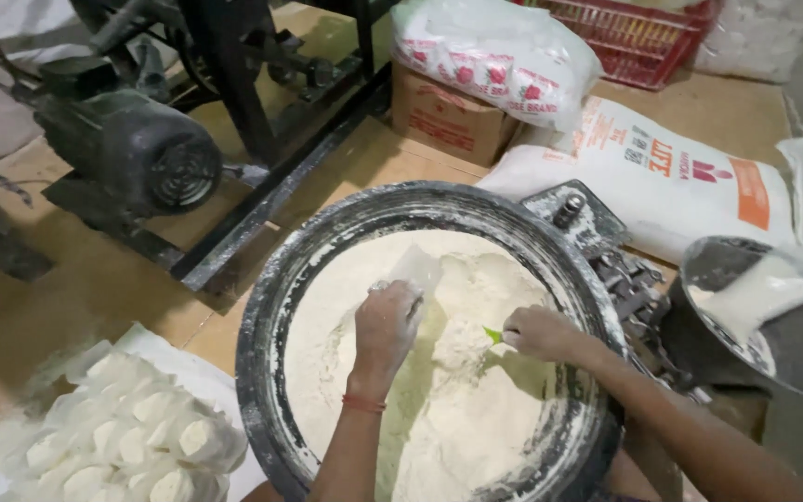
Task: Manually filling small plastic bags with white powder from a large basin and stacking the filled bags.
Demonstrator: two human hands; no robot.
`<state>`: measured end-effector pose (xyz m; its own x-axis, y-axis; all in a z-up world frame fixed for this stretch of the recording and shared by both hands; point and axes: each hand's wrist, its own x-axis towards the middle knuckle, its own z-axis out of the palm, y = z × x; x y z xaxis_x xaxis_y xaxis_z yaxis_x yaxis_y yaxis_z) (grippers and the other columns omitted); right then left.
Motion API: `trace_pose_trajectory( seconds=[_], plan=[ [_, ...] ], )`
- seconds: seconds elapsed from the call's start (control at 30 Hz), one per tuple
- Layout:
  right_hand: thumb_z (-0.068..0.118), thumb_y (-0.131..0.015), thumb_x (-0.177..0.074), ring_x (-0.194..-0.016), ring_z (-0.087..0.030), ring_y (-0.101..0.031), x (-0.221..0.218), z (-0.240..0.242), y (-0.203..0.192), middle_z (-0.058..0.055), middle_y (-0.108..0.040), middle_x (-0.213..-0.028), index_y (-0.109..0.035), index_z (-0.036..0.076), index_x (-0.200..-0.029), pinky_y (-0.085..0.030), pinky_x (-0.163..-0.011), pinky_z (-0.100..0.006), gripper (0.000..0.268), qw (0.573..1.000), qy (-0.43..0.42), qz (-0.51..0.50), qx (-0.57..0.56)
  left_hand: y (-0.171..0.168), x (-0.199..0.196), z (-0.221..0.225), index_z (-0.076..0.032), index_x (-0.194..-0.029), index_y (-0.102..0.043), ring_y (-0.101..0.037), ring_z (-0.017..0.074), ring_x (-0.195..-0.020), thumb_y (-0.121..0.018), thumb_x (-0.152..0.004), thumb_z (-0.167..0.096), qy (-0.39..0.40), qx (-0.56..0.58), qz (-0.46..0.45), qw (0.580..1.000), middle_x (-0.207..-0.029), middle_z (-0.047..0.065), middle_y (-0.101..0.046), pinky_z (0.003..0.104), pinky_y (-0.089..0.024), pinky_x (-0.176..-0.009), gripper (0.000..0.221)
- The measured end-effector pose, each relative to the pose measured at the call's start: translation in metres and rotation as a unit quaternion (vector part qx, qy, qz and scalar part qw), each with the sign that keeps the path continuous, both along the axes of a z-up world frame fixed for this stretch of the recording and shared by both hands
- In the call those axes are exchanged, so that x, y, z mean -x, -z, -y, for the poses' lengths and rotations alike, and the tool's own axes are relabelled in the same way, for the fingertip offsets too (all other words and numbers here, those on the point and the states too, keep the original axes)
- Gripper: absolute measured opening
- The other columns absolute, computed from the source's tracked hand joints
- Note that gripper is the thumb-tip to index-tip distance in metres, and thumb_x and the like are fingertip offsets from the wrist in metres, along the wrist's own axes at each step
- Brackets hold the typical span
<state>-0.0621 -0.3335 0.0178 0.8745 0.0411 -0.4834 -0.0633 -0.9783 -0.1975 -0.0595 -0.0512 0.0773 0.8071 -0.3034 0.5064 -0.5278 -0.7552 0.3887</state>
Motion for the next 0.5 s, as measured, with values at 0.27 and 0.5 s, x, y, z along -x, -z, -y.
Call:
trace_pose_trajectory(
  seconds=[0.27,0.5],
  plan=[
    [0.027,-0.05,-0.092,-0.048,-0.024,-0.053,0.048,0.029,-0.082,-0.01,-0.055,-0.051,-0.056,0.007,-0.06,-0.045,-0.057,-0.038,0.039,0.994,-0.006,0.042,-0.104,0.044,-0.004,0.033,-0.014,-0.111,-0.068,-0.073,0.0329,-0.087,-0.085,-0.078,-0.025,-0.01,-0.047,-0.071,0.996,-0.104,0.004,-0.064,0.05,-0.063,-0.078,0.039],
    [0.028,-0.053,-0.096,-0.044,-0.022,-0.042,0.067,0.046,-0.111,-0.006,-0.051,-0.05,-0.053,0.012,-0.059,-0.04,-0.05,-0.037,0.041,0.99,0.047,0.057,-0.121,0.034,0.017,0.048,-0.009,-0.122,-0.069,-0.073,0.0379,-0.098,-0.069,-0.086,-0.007,0.06,-0.087,-0.106,0.989,-0.112,0.011,-0.067,0.051,-0.06,-0.088,0.037]
  ],
)
